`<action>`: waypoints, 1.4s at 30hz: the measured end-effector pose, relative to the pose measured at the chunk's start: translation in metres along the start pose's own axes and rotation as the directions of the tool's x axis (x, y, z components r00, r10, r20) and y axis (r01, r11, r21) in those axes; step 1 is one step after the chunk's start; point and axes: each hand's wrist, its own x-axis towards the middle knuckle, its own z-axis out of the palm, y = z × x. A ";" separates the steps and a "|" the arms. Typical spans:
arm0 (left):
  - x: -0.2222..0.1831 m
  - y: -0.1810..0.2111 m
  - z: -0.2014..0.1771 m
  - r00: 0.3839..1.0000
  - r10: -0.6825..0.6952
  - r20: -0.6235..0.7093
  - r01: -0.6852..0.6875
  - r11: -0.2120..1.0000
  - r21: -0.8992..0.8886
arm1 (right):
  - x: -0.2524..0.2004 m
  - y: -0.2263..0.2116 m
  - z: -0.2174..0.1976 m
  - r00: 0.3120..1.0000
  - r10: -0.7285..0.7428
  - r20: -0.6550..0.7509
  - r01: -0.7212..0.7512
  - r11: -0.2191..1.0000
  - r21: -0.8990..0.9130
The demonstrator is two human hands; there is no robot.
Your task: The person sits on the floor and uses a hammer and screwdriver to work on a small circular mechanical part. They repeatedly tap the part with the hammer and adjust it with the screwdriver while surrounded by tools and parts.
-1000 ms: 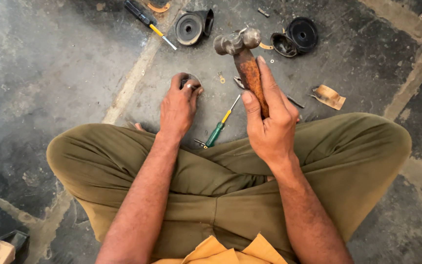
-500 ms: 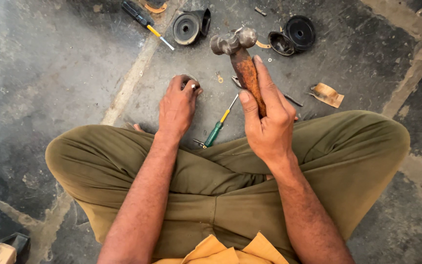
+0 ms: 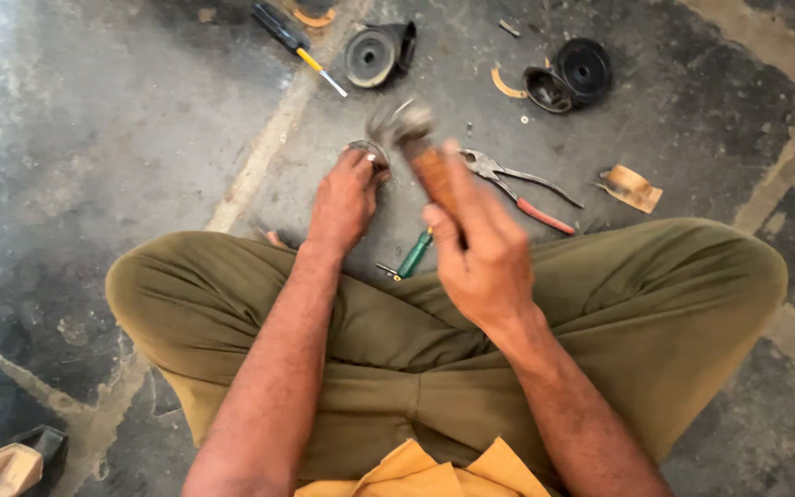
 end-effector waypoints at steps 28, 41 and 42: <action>0.007 -0.004 -0.002 0.998 -0.064 -0.009 0.062 0.991 -0.118 | 0.004 -0.006 0.015 0.992 -0.129 -0.006 0.127 0.982 -0.140; 0.004 -0.009 0.001 0.997 -0.064 -0.051 0.054 0.983 -0.175 | 0.012 -0.006 0.016 0.981 -0.158 -0.109 0.159 0.987 0.000; 0.004 -0.012 0.002 0.996 -0.080 -0.047 0.070 0.982 -0.175 | 0.010 -0.007 0.014 0.984 -0.047 -0.174 0.059 0.996 0.065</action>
